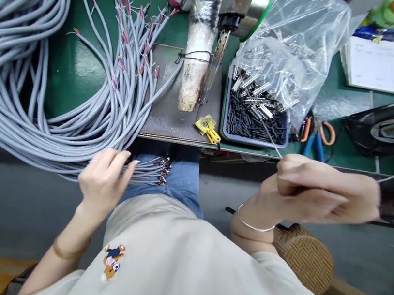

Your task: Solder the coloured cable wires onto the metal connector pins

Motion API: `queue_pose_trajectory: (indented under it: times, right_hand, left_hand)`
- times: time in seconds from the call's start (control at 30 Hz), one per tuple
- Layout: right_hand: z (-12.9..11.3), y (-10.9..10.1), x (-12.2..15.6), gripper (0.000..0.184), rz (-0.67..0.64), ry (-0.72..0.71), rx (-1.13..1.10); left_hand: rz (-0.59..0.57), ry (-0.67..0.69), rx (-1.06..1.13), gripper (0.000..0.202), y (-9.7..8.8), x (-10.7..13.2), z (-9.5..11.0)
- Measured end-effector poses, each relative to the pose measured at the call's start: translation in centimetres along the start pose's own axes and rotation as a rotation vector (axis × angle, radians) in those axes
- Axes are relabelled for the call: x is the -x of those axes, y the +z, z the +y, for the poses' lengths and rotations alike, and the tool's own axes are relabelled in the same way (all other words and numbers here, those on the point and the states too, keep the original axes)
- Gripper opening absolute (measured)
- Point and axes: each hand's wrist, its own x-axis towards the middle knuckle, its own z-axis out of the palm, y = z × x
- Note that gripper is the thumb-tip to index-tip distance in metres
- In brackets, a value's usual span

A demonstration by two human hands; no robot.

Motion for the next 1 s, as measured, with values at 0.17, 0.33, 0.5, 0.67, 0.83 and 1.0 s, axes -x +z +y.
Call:
queue_pose_trajectory:
  times: [0.17,0.33,0.5,0.67,0.83,1.0]
  right_hand:
    - [-1.6,4.5,-2.7,0.037,0.332,-0.304,-0.012]
    - [-1.6,4.6,-2.7,0.032,0.304,-0.324,0.035]
    - [-1.5,4.0,-2.0,0.024,0.313,-0.260,0.071]
    - [-1.3,4.0,-1.9,0.022,0.309,-0.250,0.105]
    - [-0.9,4.1,-2.2,0.029,0.446,-0.148,0.127]
    - [-0.5,4.0,-2.7,0.032,0.660,-0.065,0.010]
  left_hand:
    - [-0.008,0.195,-0.190,0.034,-0.4,0.5,-4.0]
    - [0.090,-0.039,0.238,0.039,-2.4,-3.5,-5.4]
    - [0.281,-0.377,0.870,0.024,-5.6,-7.2,-5.5]
    - [-0.155,-0.269,0.939,0.031,-7.0,-6.7,-3.1]
    - [-0.280,0.061,0.685,0.027,-3.7,-5.4,3.7]
    - [-0.563,0.274,0.629,0.037,1.0,-5.1,9.0]
